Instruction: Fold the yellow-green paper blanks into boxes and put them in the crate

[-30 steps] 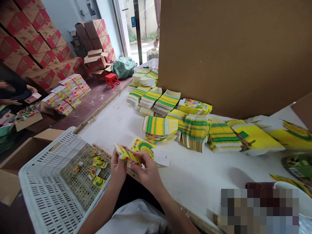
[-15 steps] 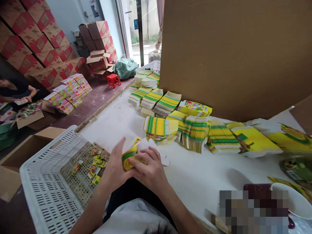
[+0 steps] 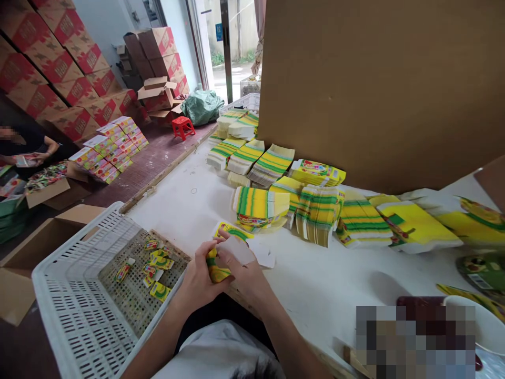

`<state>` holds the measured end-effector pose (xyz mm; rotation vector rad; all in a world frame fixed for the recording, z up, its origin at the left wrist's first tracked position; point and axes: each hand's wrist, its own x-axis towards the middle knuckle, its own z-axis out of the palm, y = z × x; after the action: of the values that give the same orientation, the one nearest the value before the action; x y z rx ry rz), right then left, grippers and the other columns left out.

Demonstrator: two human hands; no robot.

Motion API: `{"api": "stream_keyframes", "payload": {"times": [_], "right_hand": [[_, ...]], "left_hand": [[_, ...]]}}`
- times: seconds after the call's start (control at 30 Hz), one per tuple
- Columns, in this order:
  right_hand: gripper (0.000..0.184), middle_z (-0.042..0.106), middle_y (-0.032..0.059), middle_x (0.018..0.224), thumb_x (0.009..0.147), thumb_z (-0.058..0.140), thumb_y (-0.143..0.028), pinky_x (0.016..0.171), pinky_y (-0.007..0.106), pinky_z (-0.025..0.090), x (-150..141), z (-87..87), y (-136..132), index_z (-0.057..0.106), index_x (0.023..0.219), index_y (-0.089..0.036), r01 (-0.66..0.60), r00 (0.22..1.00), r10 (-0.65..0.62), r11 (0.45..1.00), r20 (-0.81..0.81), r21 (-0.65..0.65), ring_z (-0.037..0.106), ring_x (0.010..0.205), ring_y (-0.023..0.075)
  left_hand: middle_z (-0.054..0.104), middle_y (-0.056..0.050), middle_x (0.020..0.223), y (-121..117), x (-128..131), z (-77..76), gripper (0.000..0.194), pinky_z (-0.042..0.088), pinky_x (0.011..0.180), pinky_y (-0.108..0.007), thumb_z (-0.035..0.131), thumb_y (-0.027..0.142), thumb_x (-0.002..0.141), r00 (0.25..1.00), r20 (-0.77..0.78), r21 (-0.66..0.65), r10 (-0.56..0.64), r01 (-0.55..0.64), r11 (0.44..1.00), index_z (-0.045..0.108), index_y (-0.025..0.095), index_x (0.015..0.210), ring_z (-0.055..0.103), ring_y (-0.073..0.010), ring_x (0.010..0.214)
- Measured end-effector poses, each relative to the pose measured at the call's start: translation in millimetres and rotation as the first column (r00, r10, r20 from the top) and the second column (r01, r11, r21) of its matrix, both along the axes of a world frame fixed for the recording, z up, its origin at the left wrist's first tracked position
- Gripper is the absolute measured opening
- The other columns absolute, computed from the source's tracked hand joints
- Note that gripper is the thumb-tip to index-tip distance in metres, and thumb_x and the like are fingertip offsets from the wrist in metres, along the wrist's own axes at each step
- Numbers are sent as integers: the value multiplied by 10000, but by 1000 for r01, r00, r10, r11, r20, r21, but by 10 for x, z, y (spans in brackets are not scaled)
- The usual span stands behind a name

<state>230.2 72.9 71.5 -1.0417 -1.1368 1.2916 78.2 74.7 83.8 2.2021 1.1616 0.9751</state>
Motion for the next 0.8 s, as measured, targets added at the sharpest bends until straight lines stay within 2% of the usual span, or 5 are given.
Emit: {"api": "stream_keyframes", "payload": {"times": [0.3, 0.43, 0.53, 0.63, 0.8], "right_hand": [[649, 620, 120, 1441, 896, 545, -730, 1209, 574, 347, 26, -51, 29, 661, 1347, -277, -1, 997, 0, 1000, 71, 15, 551, 1372, 319], [749, 549, 134, 1516, 926, 470, -734, 1223, 545, 340, -2, -9, -39, 500, 1505, -261, -49, 991, 25, 981, 132, 188, 493, 1430, 318], [599, 485, 119, 1572, 971, 575, -530, 1216, 524, 364, -9, 17, -78, 493, 1508, -278, -141, 937, 17, 931, 348, 335, 434, 1474, 303], [364, 552, 99, 1519, 989, 540, -248, 1157, 499, 456, 31, -18, -64, 664, 1328, -300, -145, 905, -41, 905, 423, 399, 526, 1408, 271], [362, 607, 112, 1461, 998, 531, -253, 1119, 502, 498, 134, -50, -26, 676, 1325, -303, 2, 925, -156, 914, 346, 405, 578, 1359, 273]], "left_hand": [[602, -73, 1207, 130, -45, 42, 637, 566, 855, -363, 711, 186, 768, 987, -131, -50, -96, 90, 995, 417, 288, 1324, 674, -259, 1073], [602, -88, 1182, 126, -20, -20, 581, 569, 791, -359, 697, 215, 794, 998, -30, -89, -57, 54, 995, 377, 272, 1276, 683, -255, 1012], [566, -143, 1246, 129, -20, -115, 798, 571, 790, -355, 679, 208, 811, 997, 65, -138, -37, 46, 989, 157, 249, 1414, 689, -235, 997], [516, -153, 1273, 130, -35, -152, 902, 573, 822, -371, 682, 133, 733, 998, 67, -184, 1, 12, 983, 121, 224, 1433, 678, -229, 1023], [595, -86, 1149, 124, -101, -28, 570, 540, 929, -478, 744, 171, 710, 989, -89, -104, 119, -128, 986, 476, 233, 1210, 632, -289, 1081]]}}
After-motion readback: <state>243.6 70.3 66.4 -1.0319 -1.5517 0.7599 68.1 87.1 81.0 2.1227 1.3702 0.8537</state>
